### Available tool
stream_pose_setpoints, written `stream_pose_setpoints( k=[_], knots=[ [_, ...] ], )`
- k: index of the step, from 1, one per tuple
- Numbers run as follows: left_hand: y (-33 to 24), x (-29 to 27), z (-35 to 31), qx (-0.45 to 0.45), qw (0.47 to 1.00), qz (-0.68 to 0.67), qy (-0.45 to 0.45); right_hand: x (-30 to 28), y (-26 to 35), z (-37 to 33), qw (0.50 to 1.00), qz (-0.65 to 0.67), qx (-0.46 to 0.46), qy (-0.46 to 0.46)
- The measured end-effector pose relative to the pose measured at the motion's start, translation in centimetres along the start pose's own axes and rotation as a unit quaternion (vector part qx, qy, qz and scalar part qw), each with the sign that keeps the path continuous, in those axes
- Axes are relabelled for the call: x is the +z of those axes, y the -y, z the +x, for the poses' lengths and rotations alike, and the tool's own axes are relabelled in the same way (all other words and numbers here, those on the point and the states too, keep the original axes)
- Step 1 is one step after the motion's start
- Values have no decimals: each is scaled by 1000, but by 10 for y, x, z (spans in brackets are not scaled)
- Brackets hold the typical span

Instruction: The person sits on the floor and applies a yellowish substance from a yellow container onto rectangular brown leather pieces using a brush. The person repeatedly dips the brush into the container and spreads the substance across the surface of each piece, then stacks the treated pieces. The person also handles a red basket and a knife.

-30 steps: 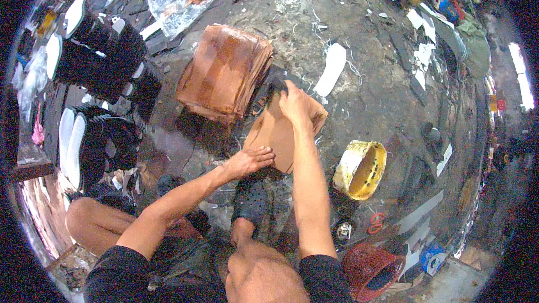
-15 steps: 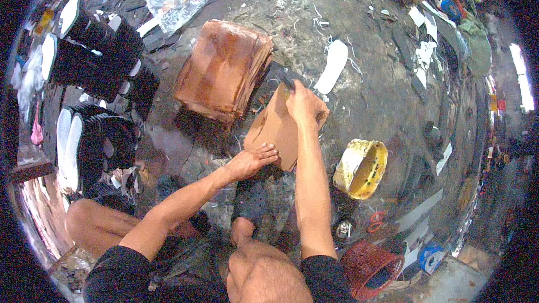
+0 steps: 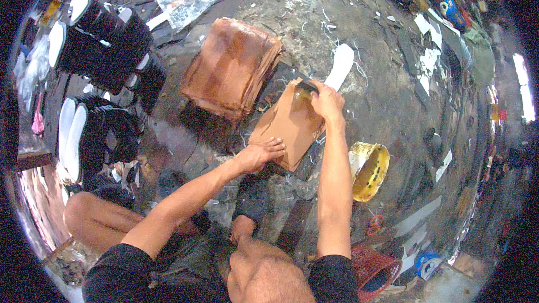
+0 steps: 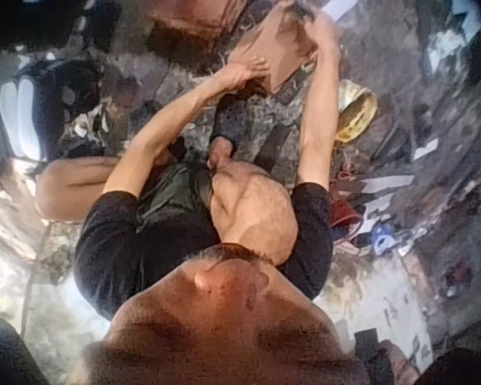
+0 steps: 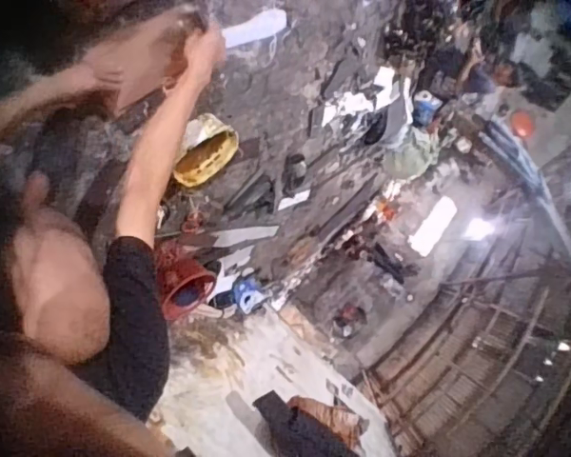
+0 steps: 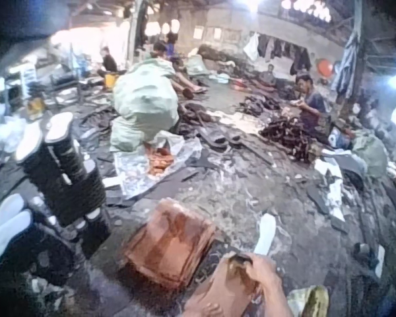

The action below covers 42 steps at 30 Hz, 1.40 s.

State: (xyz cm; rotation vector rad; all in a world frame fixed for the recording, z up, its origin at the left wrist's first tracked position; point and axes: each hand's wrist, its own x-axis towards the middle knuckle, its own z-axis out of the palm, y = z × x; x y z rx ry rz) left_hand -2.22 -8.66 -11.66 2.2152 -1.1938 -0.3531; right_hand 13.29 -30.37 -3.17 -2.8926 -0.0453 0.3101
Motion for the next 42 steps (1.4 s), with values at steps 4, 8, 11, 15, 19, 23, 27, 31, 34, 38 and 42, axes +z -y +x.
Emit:
stream_pose_setpoints(
  k=[4, 8, 11, 15, 19, 23, 27, 31, 34, 38, 42],
  knots=[
    [-13, 20, -8, -36, 996, 46, -68, 13, 11, -1, 999, -27, -27, 16],
    [-47, 34, -12, -113, 982, 50, -145, 20, 29, -11, 989, -14, -120, 81],
    [-74, 33, -20, -120, 984, -9, -134, 35, 46, -46, 980, -4, -174, 100],
    [-110, 46, -30, -82, 989, -88, -81, 73, 66, -127, 955, 95, -281, 5],
    [-111, 74, -29, -77, 995, -56, 9, 75, 89, -174, 954, 118, -273, 33],
    [-106, 24, 1, -149, 984, -42, 88, 4, 63, -178, 924, 354, -134, -59],
    [-60, 27, 15, -100, 988, 37, -114, -95, 30, -128, 929, 332, -65, -154],
    [-50, 44, 8, -123, 986, 58, -97, -52, -27, -66, 930, 346, -46, -118],
    [-54, 46, 6, -124, 986, 55, -102, 22, -7, -75, 993, 73, -24, -91],
    [-41, 36, 6, -171, 982, 57, -58, 41, 17, -79, 994, 40, -55, -80],
    [-50, 39, 10, -152, 984, 34, -87, 20, -30, -61, 996, 66, -27, -61]
  ],
)
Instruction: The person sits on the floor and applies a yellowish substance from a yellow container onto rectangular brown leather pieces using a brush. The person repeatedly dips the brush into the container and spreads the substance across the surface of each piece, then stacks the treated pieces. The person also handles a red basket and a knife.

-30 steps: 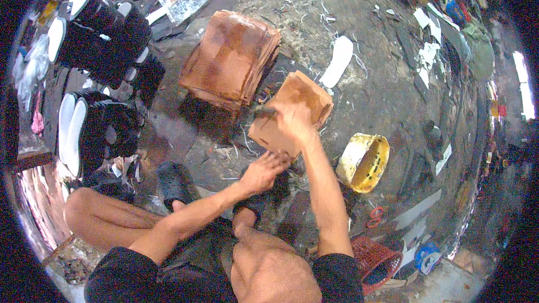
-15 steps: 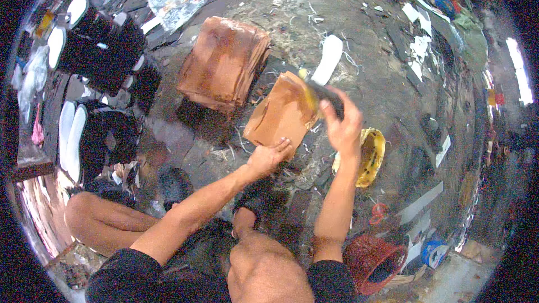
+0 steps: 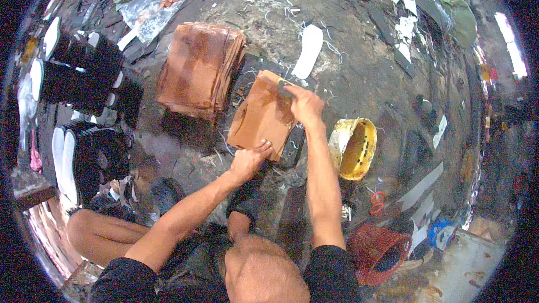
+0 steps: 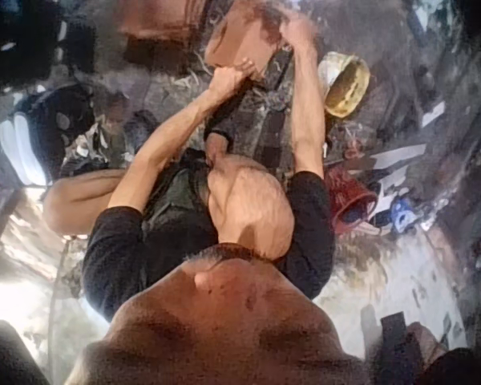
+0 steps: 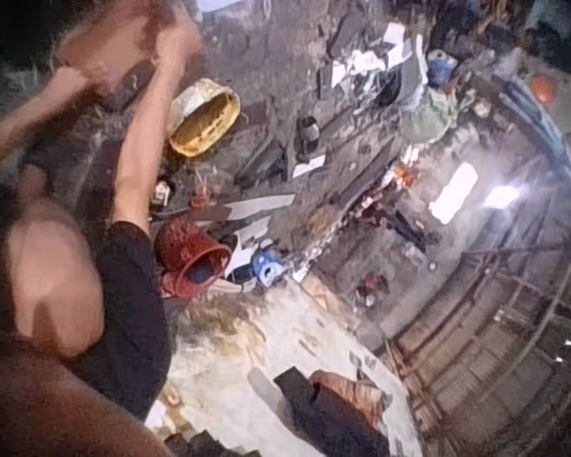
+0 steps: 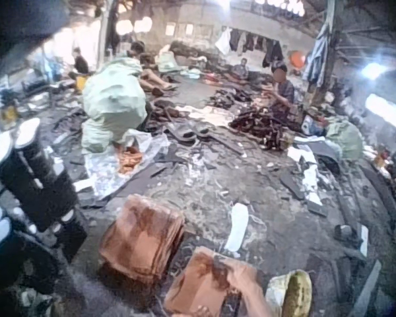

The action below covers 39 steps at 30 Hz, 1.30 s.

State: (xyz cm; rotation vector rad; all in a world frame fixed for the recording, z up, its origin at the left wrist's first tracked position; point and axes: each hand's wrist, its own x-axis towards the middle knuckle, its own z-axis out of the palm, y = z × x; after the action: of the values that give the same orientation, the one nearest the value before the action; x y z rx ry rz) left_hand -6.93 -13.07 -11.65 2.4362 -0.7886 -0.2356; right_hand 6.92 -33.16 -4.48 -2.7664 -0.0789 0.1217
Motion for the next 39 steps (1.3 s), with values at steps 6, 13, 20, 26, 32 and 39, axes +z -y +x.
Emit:
stream_pose_setpoints(
  k=[6, 13, 20, 26, 32, 39],
  knots=[
    [-3, 1, 3, -28, 998, -24, -57, -2, 4, 0, 995, 12, -87, 56],
    [3, -26, -10, -125, 978, -87, -142, 6, 6, -18, 997, 25, -10, 72],
    [30, -25, -17, -362, 881, -177, -247, 34, 60, -97, 994, 43, -75, 67],
    [46, -45, -7, -384, 863, -218, -245, 37, 59, -144, 983, 2, -182, 32],
    [10, -42, 27, -367, 805, -310, -349, 36, 61, -153, 975, 21, -220, 9],
    [6, -172, 38, -221, 695, -456, -511, 3, 55, -195, 977, 154, -131, -64]
  ],
)
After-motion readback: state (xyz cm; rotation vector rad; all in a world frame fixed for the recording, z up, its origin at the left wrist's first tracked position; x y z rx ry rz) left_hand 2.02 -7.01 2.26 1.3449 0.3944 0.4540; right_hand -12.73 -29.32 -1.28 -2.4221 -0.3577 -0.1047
